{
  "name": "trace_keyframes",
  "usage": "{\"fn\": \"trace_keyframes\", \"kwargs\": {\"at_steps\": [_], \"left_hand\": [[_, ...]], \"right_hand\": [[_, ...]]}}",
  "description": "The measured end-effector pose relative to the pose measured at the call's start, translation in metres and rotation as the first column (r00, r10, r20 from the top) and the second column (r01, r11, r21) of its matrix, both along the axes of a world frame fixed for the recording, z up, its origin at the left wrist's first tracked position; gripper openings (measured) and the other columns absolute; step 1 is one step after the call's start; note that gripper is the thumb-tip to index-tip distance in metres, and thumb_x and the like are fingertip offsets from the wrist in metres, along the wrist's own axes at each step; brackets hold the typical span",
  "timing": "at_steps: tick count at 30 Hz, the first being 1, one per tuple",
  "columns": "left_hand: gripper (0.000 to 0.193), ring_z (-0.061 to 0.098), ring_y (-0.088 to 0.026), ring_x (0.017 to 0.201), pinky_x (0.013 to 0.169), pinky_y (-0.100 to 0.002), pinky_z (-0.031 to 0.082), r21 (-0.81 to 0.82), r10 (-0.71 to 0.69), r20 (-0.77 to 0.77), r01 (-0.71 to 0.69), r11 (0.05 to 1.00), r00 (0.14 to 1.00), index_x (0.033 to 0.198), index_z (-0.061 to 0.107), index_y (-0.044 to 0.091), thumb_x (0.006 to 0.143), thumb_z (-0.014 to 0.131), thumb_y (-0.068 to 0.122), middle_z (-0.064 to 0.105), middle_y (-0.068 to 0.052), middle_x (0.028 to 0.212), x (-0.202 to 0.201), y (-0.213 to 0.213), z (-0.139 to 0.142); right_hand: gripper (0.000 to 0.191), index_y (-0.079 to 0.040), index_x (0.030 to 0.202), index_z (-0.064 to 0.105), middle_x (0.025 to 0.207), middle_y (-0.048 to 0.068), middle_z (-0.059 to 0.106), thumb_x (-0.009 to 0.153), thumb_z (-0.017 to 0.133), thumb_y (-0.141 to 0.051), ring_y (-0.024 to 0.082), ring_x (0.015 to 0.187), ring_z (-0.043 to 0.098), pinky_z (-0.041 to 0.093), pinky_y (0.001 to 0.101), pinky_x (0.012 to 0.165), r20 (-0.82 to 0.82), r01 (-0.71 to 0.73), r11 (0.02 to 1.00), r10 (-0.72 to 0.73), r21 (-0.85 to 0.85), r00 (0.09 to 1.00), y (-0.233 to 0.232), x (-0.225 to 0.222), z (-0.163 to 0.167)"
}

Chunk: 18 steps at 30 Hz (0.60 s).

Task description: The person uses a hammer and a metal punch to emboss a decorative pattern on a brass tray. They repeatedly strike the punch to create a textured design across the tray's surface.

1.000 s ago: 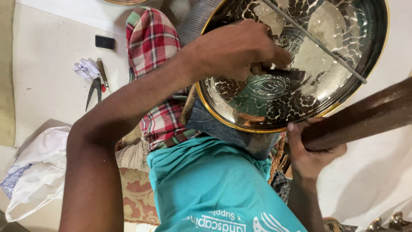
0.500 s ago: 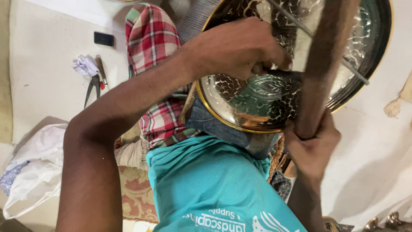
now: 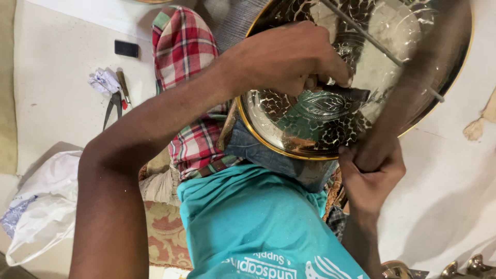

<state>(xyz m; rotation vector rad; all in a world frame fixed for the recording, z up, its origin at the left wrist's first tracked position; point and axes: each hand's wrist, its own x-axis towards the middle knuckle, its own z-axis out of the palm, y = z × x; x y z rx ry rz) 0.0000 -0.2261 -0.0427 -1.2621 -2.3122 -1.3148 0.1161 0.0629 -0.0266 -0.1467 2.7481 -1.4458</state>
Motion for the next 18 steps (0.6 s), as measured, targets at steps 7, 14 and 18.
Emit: {"fn": "trace_keyframes", "kwargs": {"at_steps": [7,14,18], "left_hand": [[0.045,0.072,-0.033,0.081,0.067,-0.045,0.053,0.028,-0.035,-0.003,0.035,0.999,0.999,0.117,0.075,0.009,0.075,0.075,-0.008,0.073,-0.013,0.087,0.001,-0.003,0.004],[0.041,0.072,-0.032,0.079,0.062,-0.045,0.050,0.023,0.036,-0.001,-0.036,0.999,0.999,0.113,0.073,0.007,0.074,0.076,-0.008,0.072,-0.013,0.084,-0.001,-0.005,0.003],[0.040,0.071,-0.033,0.076,0.060,-0.046,0.049,-0.008,0.005,-0.001,-0.005,1.000,1.000,0.111,0.073,0.006,0.074,0.077,-0.007,0.072,-0.012,0.080,-0.005,-0.003,0.003]], "right_hand": [[0.029,-0.001,0.109,0.061,0.090,0.003,0.066,0.085,0.075,0.005,0.008,0.075,0.062,0.051,0.0240,0.067,0.123,0.092,0.994,-0.085,-0.051,0.989,-0.003,0.007,0.005],[0.033,0.000,0.105,0.063,0.084,0.004,0.065,0.079,0.084,0.003,0.009,0.068,0.059,0.047,0.0243,0.060,0.246,0.176,0.969,-0.130,-0.175,0.960,-0.003,0.021,-0.001],[0.034,0.001,0.107,0.064,0.086,0.006,0.066,0.081,0.085,0.004,0.010,0.074,0.062,0.051,0.0242,0.066,0.123,0.080,0.986,-0.062,-0.148,0.990,0.001,0.020,0.002]]}}
